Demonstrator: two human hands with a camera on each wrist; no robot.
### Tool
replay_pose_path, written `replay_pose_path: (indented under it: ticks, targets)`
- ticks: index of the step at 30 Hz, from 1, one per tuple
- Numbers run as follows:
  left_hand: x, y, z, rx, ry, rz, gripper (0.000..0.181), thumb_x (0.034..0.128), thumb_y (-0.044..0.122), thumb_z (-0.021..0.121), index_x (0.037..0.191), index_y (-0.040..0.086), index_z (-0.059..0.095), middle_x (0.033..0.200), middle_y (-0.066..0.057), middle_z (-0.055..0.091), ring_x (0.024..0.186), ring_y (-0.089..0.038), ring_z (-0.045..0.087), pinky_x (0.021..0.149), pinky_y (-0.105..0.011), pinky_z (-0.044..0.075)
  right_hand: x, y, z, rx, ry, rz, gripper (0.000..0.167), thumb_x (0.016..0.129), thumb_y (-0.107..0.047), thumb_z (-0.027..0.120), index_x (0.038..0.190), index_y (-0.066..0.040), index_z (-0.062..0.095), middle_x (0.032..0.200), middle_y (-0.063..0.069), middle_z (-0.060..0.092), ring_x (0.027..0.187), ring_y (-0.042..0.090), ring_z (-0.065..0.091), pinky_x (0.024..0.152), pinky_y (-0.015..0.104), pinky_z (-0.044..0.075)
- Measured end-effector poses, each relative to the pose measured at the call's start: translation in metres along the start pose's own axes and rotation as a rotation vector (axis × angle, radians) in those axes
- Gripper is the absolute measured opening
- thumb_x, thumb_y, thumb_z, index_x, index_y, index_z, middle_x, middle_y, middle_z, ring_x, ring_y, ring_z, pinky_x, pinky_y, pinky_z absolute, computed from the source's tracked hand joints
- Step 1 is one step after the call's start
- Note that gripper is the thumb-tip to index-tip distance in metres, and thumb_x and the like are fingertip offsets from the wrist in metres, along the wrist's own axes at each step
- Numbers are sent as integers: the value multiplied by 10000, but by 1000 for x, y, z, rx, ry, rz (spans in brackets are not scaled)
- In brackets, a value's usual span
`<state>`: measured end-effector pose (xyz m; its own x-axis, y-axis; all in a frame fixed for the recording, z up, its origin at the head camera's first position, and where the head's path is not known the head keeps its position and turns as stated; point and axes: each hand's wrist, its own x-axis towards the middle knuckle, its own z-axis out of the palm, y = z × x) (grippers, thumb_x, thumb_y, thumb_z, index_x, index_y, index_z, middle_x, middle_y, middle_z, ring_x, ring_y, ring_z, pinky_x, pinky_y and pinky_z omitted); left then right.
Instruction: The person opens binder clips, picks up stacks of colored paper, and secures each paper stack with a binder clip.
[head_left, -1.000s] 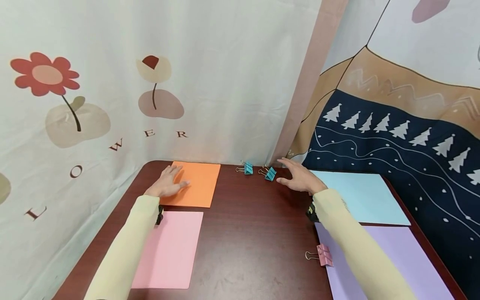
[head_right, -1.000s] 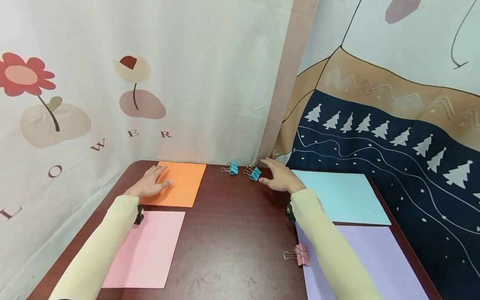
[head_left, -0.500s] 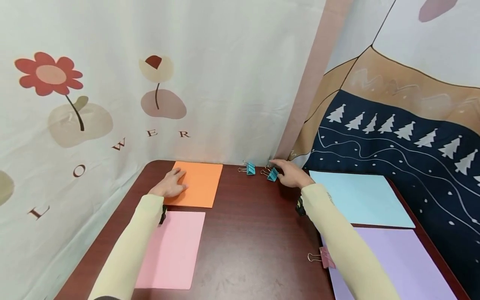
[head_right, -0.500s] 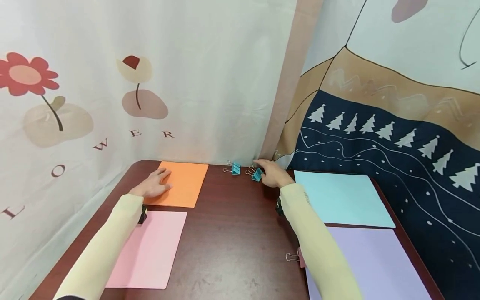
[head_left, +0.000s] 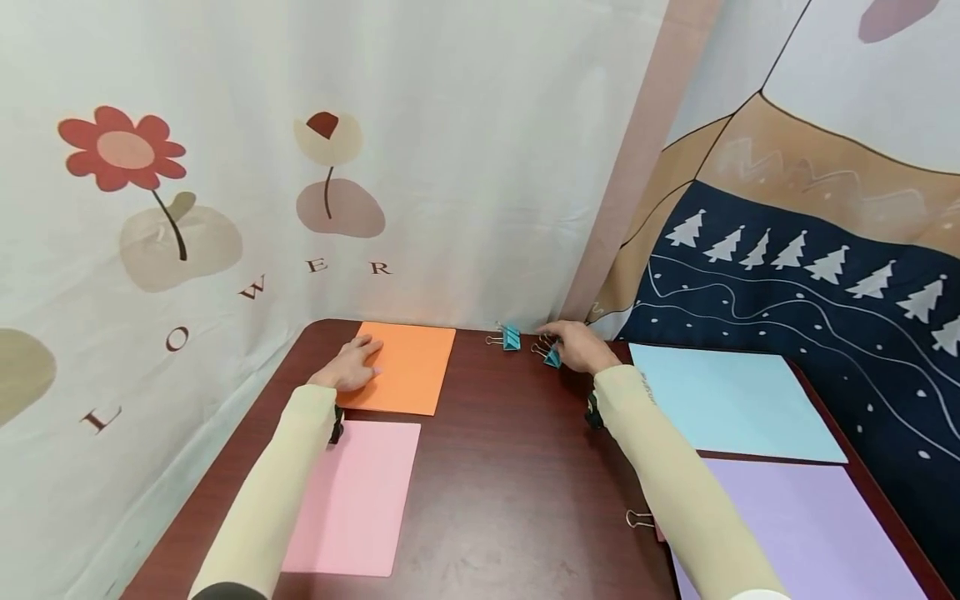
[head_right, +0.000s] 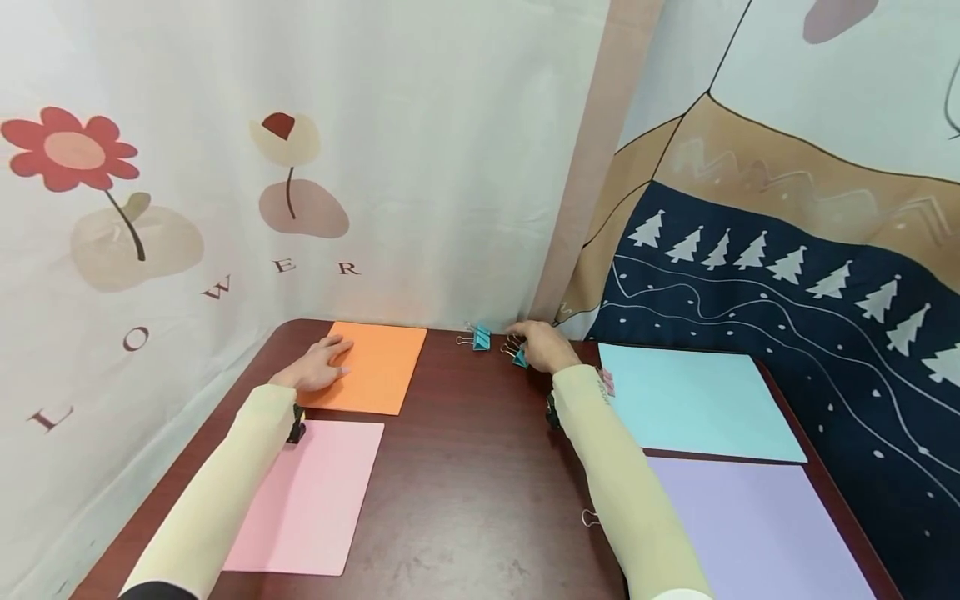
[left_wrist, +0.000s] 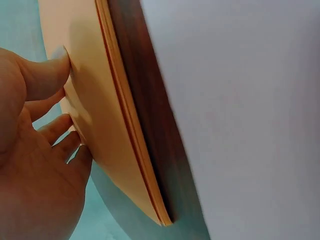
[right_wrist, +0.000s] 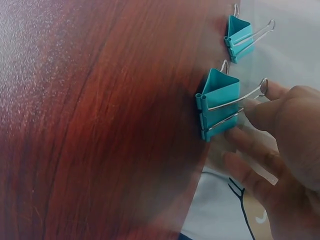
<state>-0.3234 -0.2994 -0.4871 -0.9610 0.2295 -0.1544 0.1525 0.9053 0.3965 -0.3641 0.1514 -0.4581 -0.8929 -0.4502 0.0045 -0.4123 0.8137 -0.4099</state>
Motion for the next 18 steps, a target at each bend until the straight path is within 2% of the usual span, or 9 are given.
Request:
replay_pose_path:
  ticks: [6,14,18]
  targets:
    - [1,0,-2,-7,-17,-1,614,1028,135,542,1572,-42,317,1654,-328,149,1516,-552,127,1222,-667,191,-2,2,1,-7,23,-4,377,1029,-65,574,1392,-142,637,1370,130,652,1172,280,632,984,462,536]
    - [-1,-5,-2,-30,32,9,597,986,59,594,1537,-50,393,1623,-324,245,1492,-559,199,1200,-651,258,-5,1,-5,-16,33,11,247,1027,-152,625,1264,-114,683,1202,121,709,1016,256,655,905,452,549]
    - [1,-1,-2,-70,75,-35,599,953,21,630,1516,-50,433,1619,-307,279,1499,-536,210,1214,-632,251,-7,3,-10,-3,56,12,156,1010,-161,657,1155,-109,686,1105,101,721,938,233,650,853,421,542]
